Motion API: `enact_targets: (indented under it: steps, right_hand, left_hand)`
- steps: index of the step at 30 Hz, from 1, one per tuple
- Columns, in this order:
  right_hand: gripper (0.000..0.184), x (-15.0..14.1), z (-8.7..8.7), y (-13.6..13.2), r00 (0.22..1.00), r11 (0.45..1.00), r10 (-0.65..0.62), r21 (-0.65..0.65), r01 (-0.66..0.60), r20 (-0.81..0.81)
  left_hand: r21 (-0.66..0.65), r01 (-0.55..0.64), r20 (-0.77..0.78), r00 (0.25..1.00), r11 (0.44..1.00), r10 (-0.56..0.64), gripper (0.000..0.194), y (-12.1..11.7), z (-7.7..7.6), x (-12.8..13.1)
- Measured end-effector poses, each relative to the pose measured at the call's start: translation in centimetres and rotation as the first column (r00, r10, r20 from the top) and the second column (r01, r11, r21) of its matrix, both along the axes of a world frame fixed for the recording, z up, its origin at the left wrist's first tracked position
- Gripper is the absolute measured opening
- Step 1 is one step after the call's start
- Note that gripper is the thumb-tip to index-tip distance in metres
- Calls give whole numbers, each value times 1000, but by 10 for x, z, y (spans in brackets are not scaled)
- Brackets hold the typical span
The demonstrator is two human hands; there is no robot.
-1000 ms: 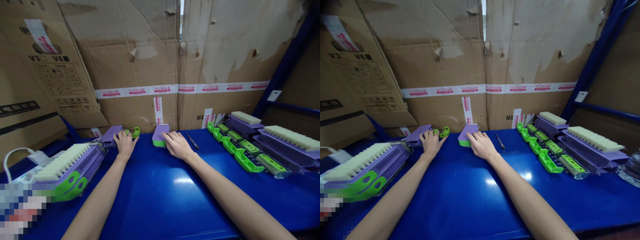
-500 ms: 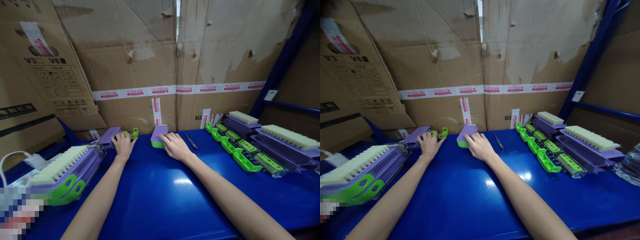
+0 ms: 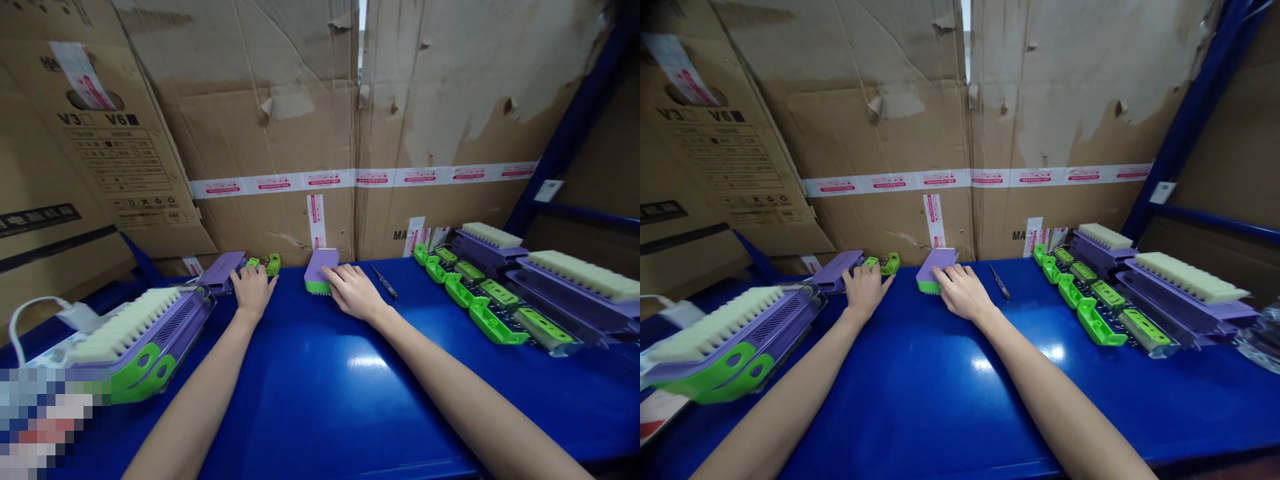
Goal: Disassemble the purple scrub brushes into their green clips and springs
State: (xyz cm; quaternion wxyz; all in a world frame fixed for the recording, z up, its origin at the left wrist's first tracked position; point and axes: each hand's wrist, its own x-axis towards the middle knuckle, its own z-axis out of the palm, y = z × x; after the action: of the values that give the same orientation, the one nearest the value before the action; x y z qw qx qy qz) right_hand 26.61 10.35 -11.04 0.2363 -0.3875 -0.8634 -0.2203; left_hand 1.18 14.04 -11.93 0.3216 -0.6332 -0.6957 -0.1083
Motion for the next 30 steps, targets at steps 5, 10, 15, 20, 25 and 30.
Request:
enact_targets:
  steps: [5, 10, 15, 20, 25, 30]
  right_hand:
    - [43, 0, 1, -1, 1000, 1000, -3, -13, 3, 1]
    - [43, 0, 1, -1, 1000, 1000, 4, -27, -4, -6]
    - [44, 1, -1, 1, 999, 1000, 0, -29, -1, -40]
    - [44, 2, -2, 2, 996, 998, -37, -43, 34, -75]
    - [46, 8, -2, 5, 991, 991, -84, -112, 73, -101]
    - [54, 9, 0, 4, 994, 981, 13, -192, -34, -109]
  left_hand:
    - [32, 9, -4, 1000, 999, -8, 43, 1, -1, -1]
    - [52, 43, 12, 999, 998, -44, 42, 2, -2, -3]
    - [77, 84, 58, 994, 993, -89, 42, 2, -3, -3]
    - [152, 222, 69, 970, 963, -235, 42, -2, 0, 4]
    - [199, 443, 64, 884, 874, -462, 43, -13, 4, 27]
    - [171, 640, 28, 757, 749, -653, 53, -32, 0, 63]
